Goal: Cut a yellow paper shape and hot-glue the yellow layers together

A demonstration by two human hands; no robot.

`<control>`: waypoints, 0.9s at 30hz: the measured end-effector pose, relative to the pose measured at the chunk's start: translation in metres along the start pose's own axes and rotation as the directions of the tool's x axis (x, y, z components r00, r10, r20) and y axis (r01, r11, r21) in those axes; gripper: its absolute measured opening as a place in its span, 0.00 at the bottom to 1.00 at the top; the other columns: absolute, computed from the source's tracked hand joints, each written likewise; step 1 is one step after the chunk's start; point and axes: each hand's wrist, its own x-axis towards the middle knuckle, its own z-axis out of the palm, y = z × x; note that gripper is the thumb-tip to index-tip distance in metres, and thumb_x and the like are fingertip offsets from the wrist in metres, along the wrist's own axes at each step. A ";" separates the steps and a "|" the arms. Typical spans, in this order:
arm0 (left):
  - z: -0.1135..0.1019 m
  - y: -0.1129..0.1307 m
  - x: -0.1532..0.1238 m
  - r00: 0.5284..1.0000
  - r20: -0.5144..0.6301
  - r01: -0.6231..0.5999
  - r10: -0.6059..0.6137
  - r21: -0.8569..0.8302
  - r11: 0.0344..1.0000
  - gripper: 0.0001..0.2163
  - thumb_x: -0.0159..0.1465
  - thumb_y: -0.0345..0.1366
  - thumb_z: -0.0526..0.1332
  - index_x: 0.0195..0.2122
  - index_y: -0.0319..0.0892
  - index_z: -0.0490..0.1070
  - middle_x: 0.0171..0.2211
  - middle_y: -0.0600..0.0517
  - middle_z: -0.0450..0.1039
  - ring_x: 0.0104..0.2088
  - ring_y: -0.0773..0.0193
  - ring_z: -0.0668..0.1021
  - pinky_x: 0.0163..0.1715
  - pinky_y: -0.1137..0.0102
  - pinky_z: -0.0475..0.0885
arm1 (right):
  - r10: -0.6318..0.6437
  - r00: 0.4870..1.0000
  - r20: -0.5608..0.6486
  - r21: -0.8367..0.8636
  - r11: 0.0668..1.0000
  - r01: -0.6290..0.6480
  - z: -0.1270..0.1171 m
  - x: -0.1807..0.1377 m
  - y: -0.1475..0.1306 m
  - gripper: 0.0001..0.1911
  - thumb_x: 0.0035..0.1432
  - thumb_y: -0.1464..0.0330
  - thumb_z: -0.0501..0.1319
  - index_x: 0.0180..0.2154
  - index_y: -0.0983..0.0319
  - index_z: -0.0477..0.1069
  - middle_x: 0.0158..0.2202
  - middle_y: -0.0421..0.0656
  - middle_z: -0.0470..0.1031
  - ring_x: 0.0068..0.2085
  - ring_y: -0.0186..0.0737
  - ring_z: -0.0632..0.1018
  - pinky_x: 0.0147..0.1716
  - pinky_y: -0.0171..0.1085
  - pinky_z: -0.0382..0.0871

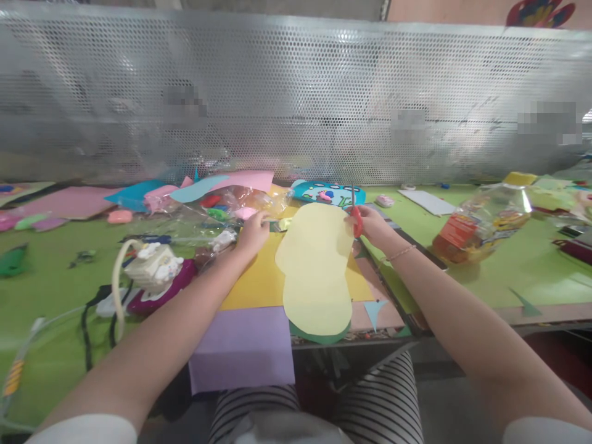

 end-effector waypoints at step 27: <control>-0.019 0.027 -0.009 0.992 0.115 -0.101 0.051 0.482 0.870 0.08 0.55 0.35 0.55 0.27 0.44 0.74 0.27 0.45 0.75 0.30 0.53 0.75 0.33 0.65 0.63 | 0.018 0.988 0.150 -0.410 0.911 0.046 0.003 0.000 0.011 0.15 0.40 0.75 0.64 0.35 0.62 0.70 0.20 0.36 0.70 0.16 0.30 0.66 0.14 0.30 0.58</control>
